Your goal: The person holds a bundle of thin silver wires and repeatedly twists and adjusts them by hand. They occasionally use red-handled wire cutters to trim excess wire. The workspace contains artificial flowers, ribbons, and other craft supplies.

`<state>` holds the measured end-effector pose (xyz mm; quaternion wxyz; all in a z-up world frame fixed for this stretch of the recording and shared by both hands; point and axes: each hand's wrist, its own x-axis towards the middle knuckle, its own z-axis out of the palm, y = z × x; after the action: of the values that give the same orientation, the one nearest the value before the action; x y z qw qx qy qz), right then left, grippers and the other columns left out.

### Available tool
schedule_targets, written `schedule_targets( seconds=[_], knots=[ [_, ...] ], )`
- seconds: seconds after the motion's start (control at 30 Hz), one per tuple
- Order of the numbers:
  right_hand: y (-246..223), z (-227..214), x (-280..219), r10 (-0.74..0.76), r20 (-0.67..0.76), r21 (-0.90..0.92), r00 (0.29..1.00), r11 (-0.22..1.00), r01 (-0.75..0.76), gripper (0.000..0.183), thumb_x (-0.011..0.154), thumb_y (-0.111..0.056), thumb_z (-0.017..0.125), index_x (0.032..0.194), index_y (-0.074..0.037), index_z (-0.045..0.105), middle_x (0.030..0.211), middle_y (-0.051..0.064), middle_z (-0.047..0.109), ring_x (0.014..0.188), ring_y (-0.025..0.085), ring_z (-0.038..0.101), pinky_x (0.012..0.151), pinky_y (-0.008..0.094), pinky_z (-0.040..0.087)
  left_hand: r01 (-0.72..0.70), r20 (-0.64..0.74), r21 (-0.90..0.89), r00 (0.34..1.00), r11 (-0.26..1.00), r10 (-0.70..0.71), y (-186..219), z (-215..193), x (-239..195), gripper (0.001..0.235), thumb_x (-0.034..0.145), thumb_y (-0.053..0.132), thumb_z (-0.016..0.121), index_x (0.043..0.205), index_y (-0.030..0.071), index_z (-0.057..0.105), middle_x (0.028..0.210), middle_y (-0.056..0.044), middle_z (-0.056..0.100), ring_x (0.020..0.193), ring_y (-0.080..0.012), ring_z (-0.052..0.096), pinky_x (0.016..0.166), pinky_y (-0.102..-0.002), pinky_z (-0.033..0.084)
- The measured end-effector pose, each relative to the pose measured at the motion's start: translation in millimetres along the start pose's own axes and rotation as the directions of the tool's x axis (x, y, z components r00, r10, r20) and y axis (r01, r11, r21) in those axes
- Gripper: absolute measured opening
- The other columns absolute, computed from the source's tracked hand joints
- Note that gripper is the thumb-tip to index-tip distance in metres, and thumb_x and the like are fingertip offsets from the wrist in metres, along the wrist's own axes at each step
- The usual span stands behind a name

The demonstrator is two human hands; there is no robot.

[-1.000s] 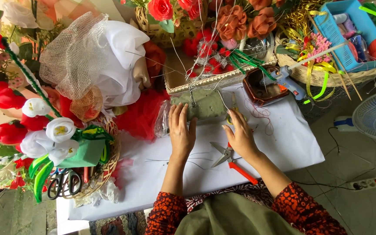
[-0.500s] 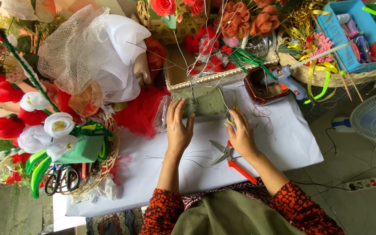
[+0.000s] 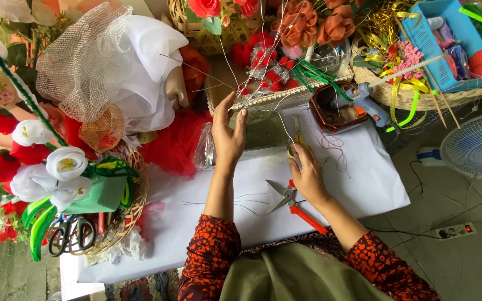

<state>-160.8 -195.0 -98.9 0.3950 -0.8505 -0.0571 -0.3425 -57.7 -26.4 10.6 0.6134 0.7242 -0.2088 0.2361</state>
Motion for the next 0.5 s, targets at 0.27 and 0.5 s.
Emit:
schedule_targets(
  seconds=[0.27, 0.5],
  knots=[
    [-14, -15, 5, 0.077, -0.063, 0.089, 0.995, 0.994, -0.071, 0.034, 0.088, 0.007, 0.056, 0.120, -0.001, 0.059, 0.108, 0.016, 0.061, 0.095, 0.033, 0.065, 0.081, 0.037, 0.055, 0.042, -0.039, -0.104, 0.998, 0.994, -0.046, -27, 12, 10, 0.029, 0.090, 0.013, 0.069, 0.117, 0.003, 0.064, 0.106, -0.018, 0.062, 0.108, -0.0360, 0.062, 0.093, -0.041, 0.053],
    [-15, -29, 17, 0.115, -0.149, 0.121, 0.982, 0.988, -0.097, 0.027, 0.092, 0.005, 0.055, 0.118, 0.000, 0.060, 0.104, 0.017, 0.062, 0.095, 0.033, 0.065, 0.080, 0.037, 0.055, 0.048, 0.004, -0.151, 0.999, 0.987, -0.048, -39, 13, 12, 0.009, 0.094, 0.011, 0.064, 0.096, 0.005, 0.070, 0.092, -0.012, 0.066, 0.093, -0.0243, 0.066, 0.085, -0.037, 0.054]
  ],
)
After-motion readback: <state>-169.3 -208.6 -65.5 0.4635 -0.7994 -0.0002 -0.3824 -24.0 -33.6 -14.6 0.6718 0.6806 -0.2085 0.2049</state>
